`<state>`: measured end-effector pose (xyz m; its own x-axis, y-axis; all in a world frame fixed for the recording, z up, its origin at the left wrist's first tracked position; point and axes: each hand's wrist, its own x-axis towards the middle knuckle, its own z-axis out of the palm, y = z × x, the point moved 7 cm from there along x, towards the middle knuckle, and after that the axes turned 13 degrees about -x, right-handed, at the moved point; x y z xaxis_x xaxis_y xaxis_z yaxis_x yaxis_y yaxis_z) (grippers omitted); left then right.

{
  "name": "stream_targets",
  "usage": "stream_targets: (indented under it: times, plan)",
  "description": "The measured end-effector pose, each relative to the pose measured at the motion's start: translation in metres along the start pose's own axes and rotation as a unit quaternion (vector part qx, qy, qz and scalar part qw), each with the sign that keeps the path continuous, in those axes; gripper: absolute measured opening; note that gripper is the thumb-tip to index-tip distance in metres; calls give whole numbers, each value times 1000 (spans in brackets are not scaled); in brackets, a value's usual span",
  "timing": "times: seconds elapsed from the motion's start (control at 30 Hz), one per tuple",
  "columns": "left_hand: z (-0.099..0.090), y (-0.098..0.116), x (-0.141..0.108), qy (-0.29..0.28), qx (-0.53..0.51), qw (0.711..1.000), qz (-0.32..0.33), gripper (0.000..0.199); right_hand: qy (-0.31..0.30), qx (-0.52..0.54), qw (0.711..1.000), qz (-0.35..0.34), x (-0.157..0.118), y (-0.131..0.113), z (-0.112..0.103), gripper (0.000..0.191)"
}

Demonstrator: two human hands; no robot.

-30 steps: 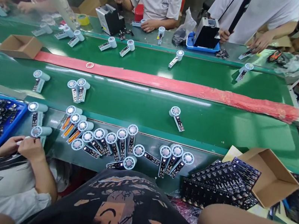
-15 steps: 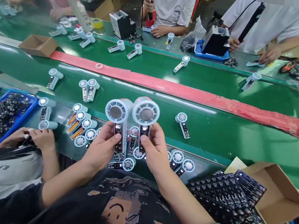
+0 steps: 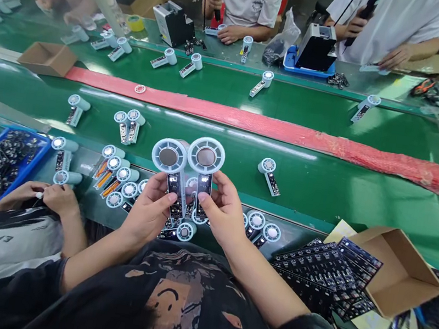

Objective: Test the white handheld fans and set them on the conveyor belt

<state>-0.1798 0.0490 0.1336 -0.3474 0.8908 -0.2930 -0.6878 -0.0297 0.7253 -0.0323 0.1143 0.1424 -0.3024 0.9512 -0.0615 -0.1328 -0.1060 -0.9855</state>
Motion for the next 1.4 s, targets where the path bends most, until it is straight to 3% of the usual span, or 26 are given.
stream_targets:
  times: [0.3, 0.5, 0.87, 1.17, 1.4]
  plan:
    - [-4, 1, -5, 16, 12, 1000, 4, 50, -24, 26, 999, 17, -3, 1, 2, 48]
    - [-1, 0, -9, 10, -9, 1000, 3, 41, 9, 12, 1000, -4, -9, 0, 2, 33]
    - [-3, -2, -13, 15, 16, 1000, 2, 37, 45, 3, 999, 16, -13, 7, -3, 36]
    - [-6, -3, -14, 4, 23, 1000, -19, 45, 37, 32, 998, 39, -20, 14, -3, 39]
    - [-11, -3, -14, 10, 27, 999, -20, 39, 47, 22, 996, 69, -22, 20, -5, 38]
